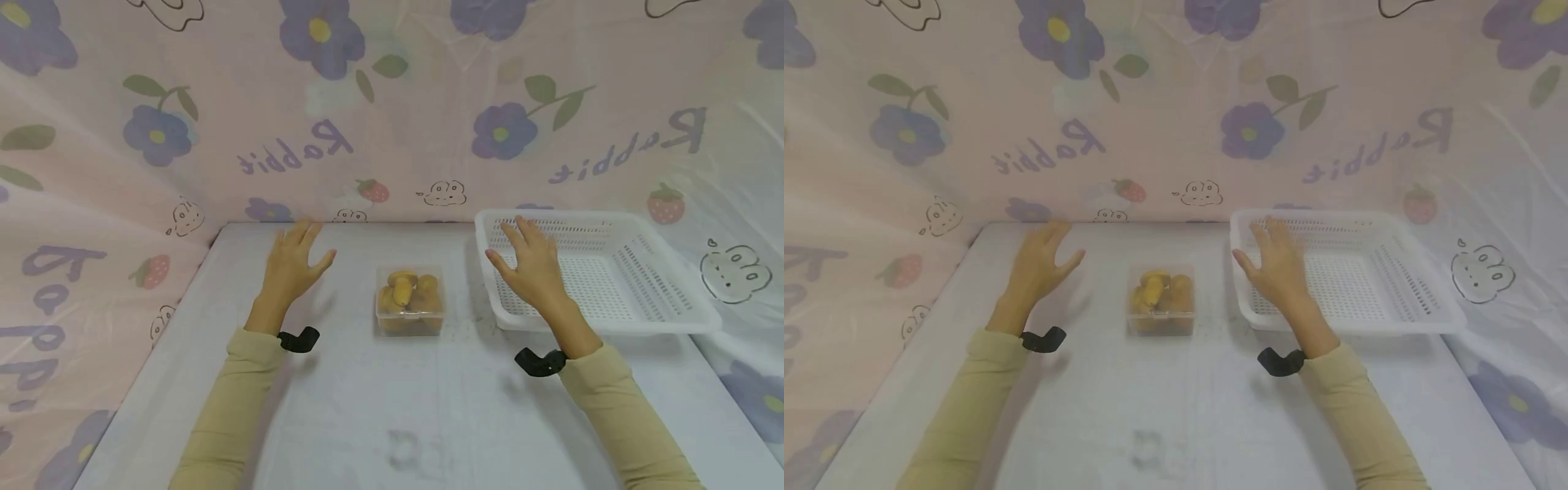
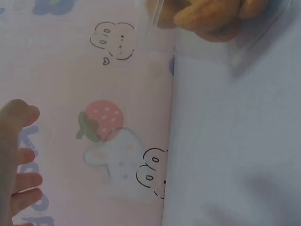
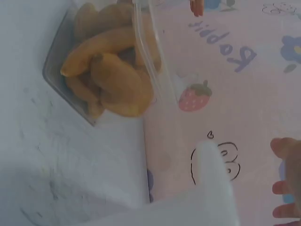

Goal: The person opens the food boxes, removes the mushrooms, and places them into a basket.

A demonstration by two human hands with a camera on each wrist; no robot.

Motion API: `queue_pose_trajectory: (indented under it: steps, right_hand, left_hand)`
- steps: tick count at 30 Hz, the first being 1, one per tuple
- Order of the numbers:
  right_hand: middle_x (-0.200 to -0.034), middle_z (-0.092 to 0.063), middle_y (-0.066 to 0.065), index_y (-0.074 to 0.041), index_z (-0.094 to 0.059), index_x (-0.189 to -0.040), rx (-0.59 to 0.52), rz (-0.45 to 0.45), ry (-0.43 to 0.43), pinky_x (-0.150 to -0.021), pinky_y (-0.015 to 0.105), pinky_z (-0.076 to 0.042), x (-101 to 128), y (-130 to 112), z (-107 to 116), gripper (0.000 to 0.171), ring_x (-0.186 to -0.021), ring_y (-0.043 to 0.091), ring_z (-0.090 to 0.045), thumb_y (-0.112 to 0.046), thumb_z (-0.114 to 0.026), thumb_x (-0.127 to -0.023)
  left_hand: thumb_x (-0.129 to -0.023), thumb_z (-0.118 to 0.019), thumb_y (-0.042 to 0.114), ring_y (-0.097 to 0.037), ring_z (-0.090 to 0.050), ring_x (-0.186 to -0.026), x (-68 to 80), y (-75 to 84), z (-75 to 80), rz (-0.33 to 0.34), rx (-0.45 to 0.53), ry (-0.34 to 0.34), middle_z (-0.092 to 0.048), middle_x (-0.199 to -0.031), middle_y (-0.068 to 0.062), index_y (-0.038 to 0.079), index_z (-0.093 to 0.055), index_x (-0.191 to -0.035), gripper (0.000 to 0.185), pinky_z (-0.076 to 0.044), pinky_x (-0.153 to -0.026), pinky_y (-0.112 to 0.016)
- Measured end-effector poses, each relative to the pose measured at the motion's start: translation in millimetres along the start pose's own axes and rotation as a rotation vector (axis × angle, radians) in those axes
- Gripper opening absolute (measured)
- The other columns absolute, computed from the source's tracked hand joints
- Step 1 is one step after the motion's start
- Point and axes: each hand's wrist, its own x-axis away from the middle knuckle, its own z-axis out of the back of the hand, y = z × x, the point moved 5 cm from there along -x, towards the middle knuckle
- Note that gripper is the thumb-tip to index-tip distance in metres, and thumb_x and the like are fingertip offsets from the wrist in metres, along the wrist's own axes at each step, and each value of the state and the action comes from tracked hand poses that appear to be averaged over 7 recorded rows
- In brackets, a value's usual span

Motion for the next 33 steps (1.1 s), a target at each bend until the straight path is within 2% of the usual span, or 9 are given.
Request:
queue_pose_trajectory:
  steps: [4, 11, 20, 23, 26, 30, 33]
  right_hand:
    - [-0.154, -0.031, 0.027, 0.0, -0.039, -0.144, -0.071, 0.079, 0.021, -0.118, 0.068, -0.021, 3.7, -13.1, -1.7, 0.06, -0.143, 0.046, -0.028, -0.034, -0.055, -0.097]
    - [-0.155, -0.034, 0.023, 0.0, -0.041, -0.143, -0.146, 0.116, -0.025, -0.118, 0.061, -0.029, 15.1, -32.9, -9.2, 0.056, -0.143, 0.044, -0.031, -0.029, -0.056, -0.097]
    - [-0.147, -0.046, 0.021, 0.002, -0.046, -0.14, -0.137, 0.261, 0.011, -0.117, 0.054, -0.036, 27.8, -61.4, -24.2, 0.058, -0.137, 0.039, -0.043, -0.025, -0.064, -0.092]
    - [-0.145, -0.049, 0.021, 0.002, -0.048, -0.138, -0.13, 0.308, 0.011, -0.114, 0.053, -0.041, 31.8, -70.8, -33.6, 0.058, -0.136, 0.038, -0.046, -0.027, -0.065, -0.091]
    - [-0.143, -0.051, 0.021, 0.001, -0.049, -0.137, -0.128, 0.341, 0.006, -0.11, 0.052, -0.045, 36.5, -78.5, -43.4, 0.057, -0.134, 0.037, -0.049, -0.027, -0.066, -0.09]
    - [-0.139, -0.054, 0.021, 0.003, -0.053, -0.133, -0.141, 0.407, 0.025, -0.109, 0.052, -0.046, 42.4, -86.4, -55.8, 0.055, -0.131, 0.038, -0.052, -0.024, -0.069, -0.088]
    - [-0.136, -0.058, 0.02, 0.004, -0.055, -0.13, -0.161, 0.482, 0.06, -0.109, 0.053, -0.045, 44.4, -92.5, -64.8, 0.054, -0.129, 0.038, -0.053, -0.021, -0.072, -0.084]
  left_hand:
    - [-0.092, -0.061, 0.034, -0.035, -0.046, -0.137, 6.0, 6.5, 1.1, -0.08, 0.093, 0.042, -0.052, -0.144, -0.017, 0.005, -0.048, -0.14, 0.058, -0.026, -0.122, -0.057]
    - [-0.092, -0.063, 0.03, -0.033, -0.044, -0.139, 17.7, 21.5, -1.8, -0.135, 0.184, 0.003, -0.051, -0.146, -0.016, 0.004, -0.046, -0.142, 0.058, -0.028, -0.123, -0.052]
    - [-0.089, -0.066, 0.036, -0.03, -0.039, -0.143, 33.7, 41.1, -19.5, -0.166, 0.27, -0.051, -0.044, -0.152, -0.012, 0.006, -0.043, -0.144, 0.067, -0.028, -0.122, -0.053]
    - [-0.087, -0.067, 0.038, -0.029, -0.036, -0.145, 40.3, 44.8, -29.3, -0.172, 0.304, -0.094, -0.04, -0.155, -0.011, 0.007, -0.039, -0.147, 0.073, -0.027, -0.123, -0.053]
    - [-0.087, -0.068, 0.04, -0.029, -0.031, -0.148, 46.4, 47.5, -43.8, -0.159, 0.378, -0.174, -0.033, -0.159, -0.01, 0.009, -0.032, -0.151, 0.079, -0.025, -0.125, -0.05]
    - [-0.085, -0.071, 0.036, -0.029, -0.021, -0.152, 53.4, 50.3, -68.2, -0.109, 0.549, -0.301, -0.021, -0.163, -0.007, 0.011, -0.02, -0.155, 0.09, -0.021, -0.126, -0.049]
    - [-0.083, -0.074, 0.032, -0.031, -0.017, -0.152, 56.1, 51.1, -84.5, -0.074, 0.652, -0.348, -0.016, -0.164, -0.009, 0.013, -0.013, -0.156, 0.097, -0.019, -0.125, -0.053]
